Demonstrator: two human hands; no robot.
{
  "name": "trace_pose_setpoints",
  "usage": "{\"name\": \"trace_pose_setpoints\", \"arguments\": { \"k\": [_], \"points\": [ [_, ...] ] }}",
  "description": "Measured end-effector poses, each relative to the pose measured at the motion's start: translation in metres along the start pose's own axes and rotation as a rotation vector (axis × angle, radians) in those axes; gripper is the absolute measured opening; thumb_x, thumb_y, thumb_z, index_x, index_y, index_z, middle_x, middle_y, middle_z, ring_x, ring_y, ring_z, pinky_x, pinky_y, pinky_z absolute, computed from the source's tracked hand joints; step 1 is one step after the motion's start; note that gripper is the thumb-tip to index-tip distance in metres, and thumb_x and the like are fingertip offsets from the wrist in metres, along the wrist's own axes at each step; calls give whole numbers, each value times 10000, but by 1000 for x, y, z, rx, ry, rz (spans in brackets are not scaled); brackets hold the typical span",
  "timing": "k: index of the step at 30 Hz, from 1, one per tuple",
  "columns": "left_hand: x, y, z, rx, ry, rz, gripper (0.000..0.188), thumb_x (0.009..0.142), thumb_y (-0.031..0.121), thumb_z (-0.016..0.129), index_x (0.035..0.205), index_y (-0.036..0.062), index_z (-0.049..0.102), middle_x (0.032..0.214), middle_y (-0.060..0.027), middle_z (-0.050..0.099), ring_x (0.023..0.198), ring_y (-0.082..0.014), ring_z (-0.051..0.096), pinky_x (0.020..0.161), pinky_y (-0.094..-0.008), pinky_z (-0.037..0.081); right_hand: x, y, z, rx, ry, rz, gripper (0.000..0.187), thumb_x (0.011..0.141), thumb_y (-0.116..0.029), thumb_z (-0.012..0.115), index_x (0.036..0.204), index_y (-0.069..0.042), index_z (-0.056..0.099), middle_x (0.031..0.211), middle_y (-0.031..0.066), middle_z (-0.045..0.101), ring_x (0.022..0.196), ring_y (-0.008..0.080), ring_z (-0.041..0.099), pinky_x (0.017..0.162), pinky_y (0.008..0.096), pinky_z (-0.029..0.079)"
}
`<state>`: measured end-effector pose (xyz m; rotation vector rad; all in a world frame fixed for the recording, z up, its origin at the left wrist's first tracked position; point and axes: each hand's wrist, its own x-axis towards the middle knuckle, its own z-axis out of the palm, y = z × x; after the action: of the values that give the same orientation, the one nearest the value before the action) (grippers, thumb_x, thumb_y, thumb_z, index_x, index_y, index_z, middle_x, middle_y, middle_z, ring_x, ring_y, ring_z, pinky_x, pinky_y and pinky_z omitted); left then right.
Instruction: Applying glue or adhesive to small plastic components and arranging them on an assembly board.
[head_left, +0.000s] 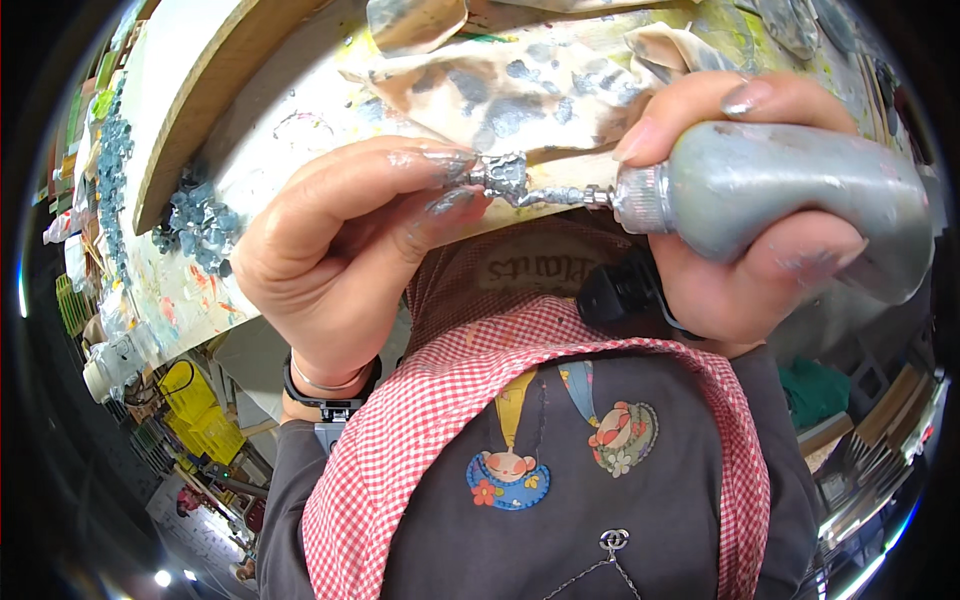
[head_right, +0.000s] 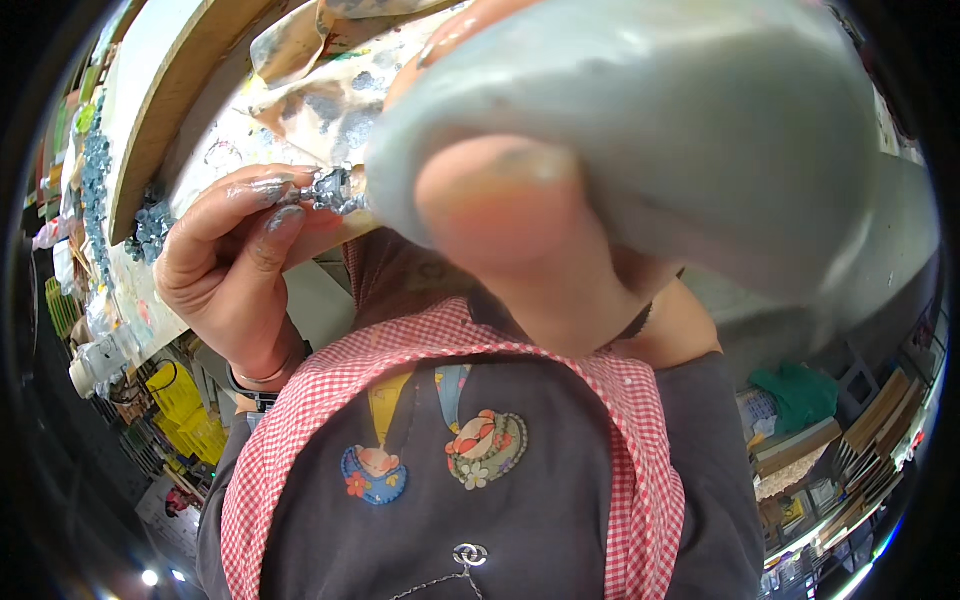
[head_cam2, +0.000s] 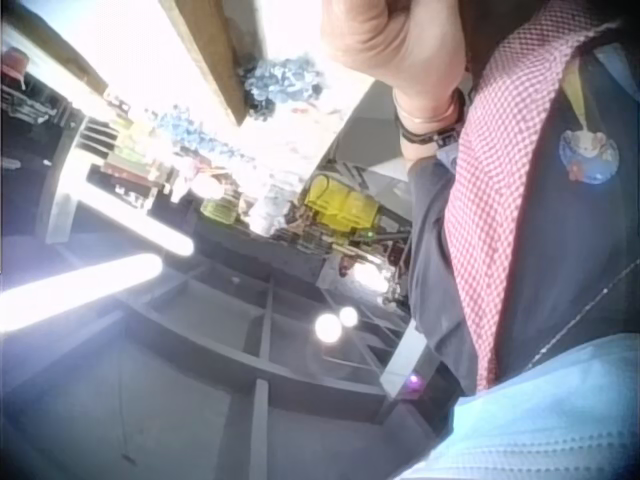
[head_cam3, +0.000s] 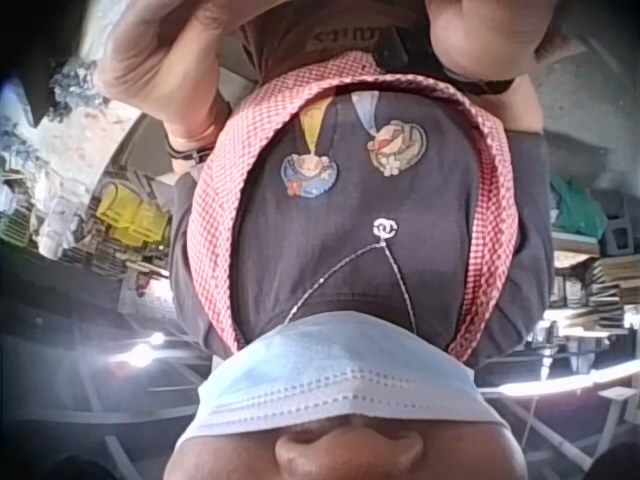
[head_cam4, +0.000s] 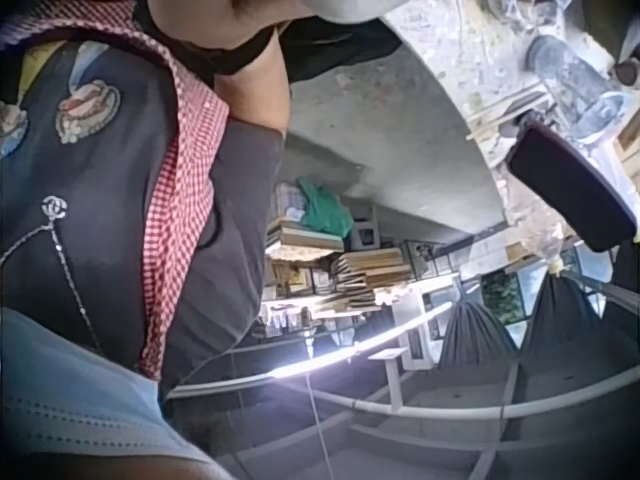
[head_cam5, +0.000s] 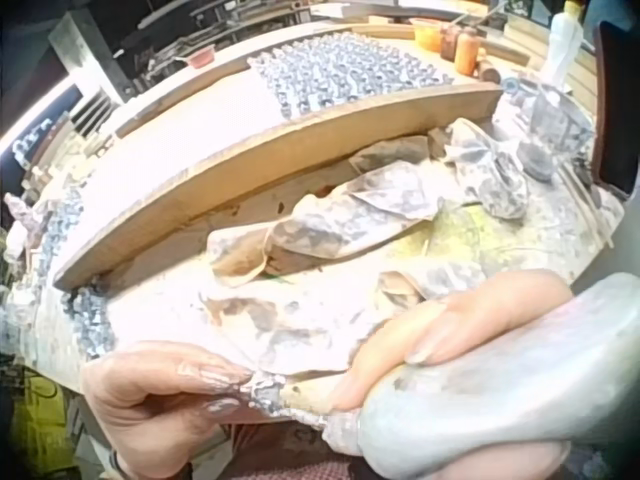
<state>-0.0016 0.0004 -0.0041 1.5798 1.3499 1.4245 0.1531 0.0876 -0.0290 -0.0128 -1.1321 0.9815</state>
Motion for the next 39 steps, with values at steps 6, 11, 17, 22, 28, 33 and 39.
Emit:
{"name": "trace_pose_setpoints", "arguments": {
  "k": [6,11,17,22,28,33,39],
  "points": [
    [1,-1,-3,51,-46,93,212,695,-152,549,888,-68,571,892,-203,590,776,-224,612,638,-288,547,-1,4,3,-23,47,-115,519,897,-464,262,990,41,344,865,230,489,467,205,501,384,255,436],
    [-1,3,-2,86,-23,12,206,690,-147,561,878,-67,580,880,-186,593,784,-216,610,654,-284,539,0,7,-2,-31,78,-185,499,902,-448,263,976,40,337,930,240,474,488,214,522,378,253,443],
    [2,5,1,95,-40,4,192,698,-136,565,879,-73,574,888,-188,581,767,-221,612,631,-301,557,2,3,0,11,77,-199,479,913,-420,236,996,48,299,922,259,460,455,217,515,336,245,432],
    [-1,3,-1,119,-23,-14,172,712,-128,561,876,-78,571,884,-189,578,720,-221,617,612,-300,560,11,-2,-21,-106,-394,87,495,910,-435,251,1016,44,315,701,213,521,418,189,479,366,233,398],
    [2,7,8,-35,77,-71,101,746,-76,560,845,-83,577,764,-166,599,564,-177,598,493,-232,507,4,-11,-11,59,-62,65,554,893,-473,273,1049,54,343,687,218,521,406,195,464,382,246,396],
    [0,8,8,-9,93,-86,81,760,-47,563,830,-83,581,716,-155,602,512,-148,571,451,-213,464,5,-2,-18,-43,-189,-9,530,908,-438,255,1056,66,328,708,220,519,401,193,462,370,232,395],
    [-2,10,8,-27,86,-91,71,756,-50,568,818,-81,582,721,-158,604,506,-146,569,451,-212,464,9,-1,-13,-59,-158,-166,521,912,-422,245,1038,79,313,800,233,501,425,206,498,352,230,400]
  ]
}}
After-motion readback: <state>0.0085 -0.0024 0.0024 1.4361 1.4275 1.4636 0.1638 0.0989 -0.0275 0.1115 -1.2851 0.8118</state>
